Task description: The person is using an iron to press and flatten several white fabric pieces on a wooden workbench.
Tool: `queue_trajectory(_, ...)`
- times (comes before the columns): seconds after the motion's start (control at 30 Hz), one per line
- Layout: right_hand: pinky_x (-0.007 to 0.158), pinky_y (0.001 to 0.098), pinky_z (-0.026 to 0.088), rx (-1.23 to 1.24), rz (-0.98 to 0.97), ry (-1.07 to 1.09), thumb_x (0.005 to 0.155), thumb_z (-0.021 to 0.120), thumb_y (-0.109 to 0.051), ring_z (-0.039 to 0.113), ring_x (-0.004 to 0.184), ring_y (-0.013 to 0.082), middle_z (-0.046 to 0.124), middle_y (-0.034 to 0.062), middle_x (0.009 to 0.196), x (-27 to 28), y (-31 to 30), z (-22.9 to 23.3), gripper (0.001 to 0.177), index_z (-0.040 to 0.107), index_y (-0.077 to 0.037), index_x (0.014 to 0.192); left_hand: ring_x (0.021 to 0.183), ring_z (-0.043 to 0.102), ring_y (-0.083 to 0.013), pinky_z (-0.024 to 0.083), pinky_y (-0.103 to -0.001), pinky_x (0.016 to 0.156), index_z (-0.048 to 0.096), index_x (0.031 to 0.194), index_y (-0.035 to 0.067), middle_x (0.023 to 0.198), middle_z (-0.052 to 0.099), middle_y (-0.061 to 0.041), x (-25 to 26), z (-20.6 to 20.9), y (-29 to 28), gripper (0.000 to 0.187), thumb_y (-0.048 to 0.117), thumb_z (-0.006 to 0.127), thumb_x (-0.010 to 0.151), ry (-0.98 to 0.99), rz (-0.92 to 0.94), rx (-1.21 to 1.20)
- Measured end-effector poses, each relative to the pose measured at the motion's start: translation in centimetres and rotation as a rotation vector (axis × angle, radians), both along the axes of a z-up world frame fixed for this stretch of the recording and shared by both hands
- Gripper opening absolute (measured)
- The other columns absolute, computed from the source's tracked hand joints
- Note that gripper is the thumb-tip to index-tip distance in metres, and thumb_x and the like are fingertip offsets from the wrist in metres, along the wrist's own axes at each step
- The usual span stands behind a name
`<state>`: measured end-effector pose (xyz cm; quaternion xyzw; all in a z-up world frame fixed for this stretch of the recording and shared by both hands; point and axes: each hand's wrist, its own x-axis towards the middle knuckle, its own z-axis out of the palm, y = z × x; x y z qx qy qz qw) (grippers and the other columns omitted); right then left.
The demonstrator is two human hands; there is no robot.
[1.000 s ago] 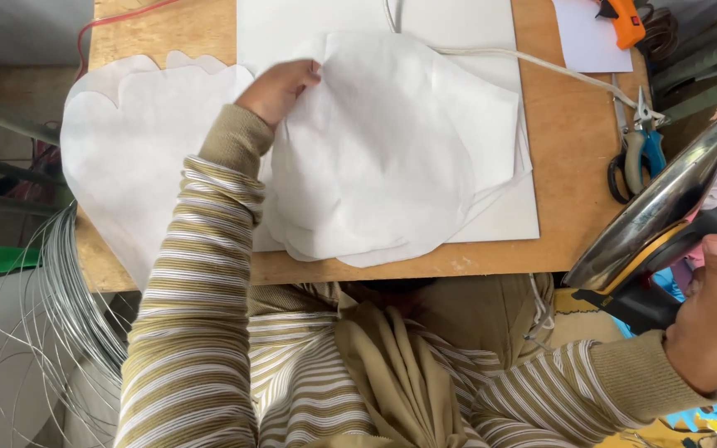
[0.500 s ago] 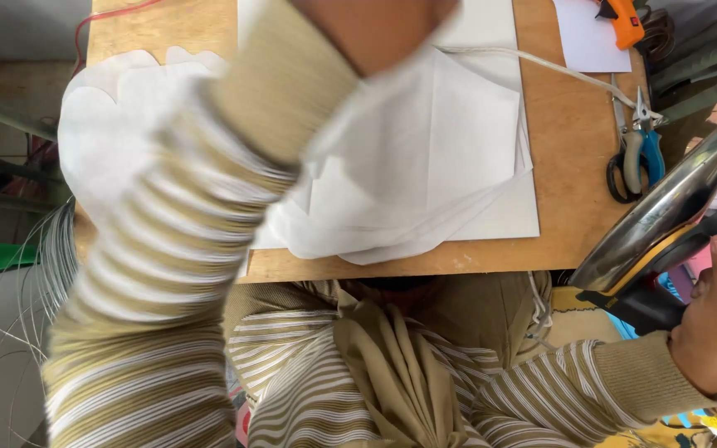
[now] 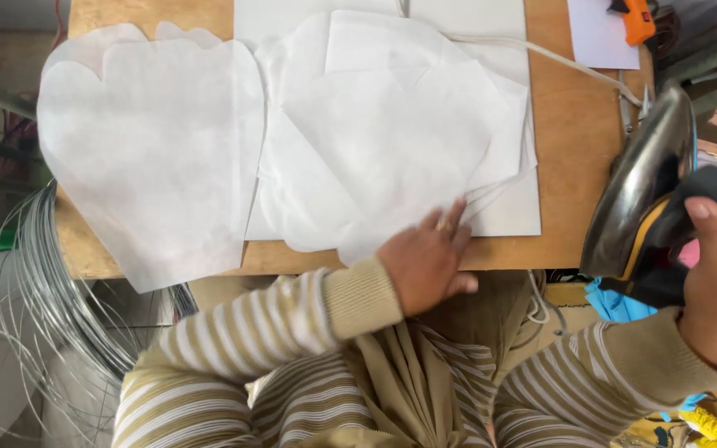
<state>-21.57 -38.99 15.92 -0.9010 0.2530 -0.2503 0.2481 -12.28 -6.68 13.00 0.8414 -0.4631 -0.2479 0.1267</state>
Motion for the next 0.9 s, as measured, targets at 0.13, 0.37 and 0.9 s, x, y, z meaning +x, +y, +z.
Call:
queue_trajectory(0.13, 0.108, 0.0460, 0.052, -0.387, 0.356, -0.105, 0.135, 0.087, -0.015, 0.069, 0.124, 0.0361, 0.074, 0.0291, 0.132, 4.2, 1.8, 0.4, 0.035, 0.076, 0.018, 0.139, 0.101, 0.068, -0.0481, 0.058, -0.061, 0.073, 0.030, 0.155, 0.002, 0.160, 0.039, -0.025, -1.6, -1.1, 7.1, 0.085, 0.061, 0.026, 0.094, 0.263, 0.025, -0.312)
queue_trajectory(0.37, 0.064, 0.0442, 0.044, -0.528, 0.766, 0.096, 0.105, 0.087, -0.047, 0.064, 0.073, 0.0336, 0.070, 0.0122, 0.088, 13.7, 19.8, 4.9, 0.046, 0.070, -0.005, 0.114, 0.092, 0.067, -0.0333, 0.055, -0.046, 0.072, 0.074, 0.097, 0.010, 0.099, 0.075, -0.007, -1.3, -4.6, 15.7, 0.006, 0.011, 0.071, 0.091, -0.428, 0.756, -0.457)
queue_trajectory(0.9, 0.055, 0.0429, 0.059, -0.527, 0.743, 0.546, 0.101, 0.072, -0.042, 0.076, 0.079, 0.0360, 0.075, 0.0211, 0.090, 17.1, 31.1, 1.8, 0.048, 0.067, -0.003, 0.128, 0.155, 0.027, -0.0360, 0.011, -0.063, 0.124, 0.040, 0.159, 0.024, 0.167, 0.035, -0.005, -2.6, -9.2, 16.2, 0.059, 0.053, 0.039, 0.107, -0.485, 0.794, -0.344)
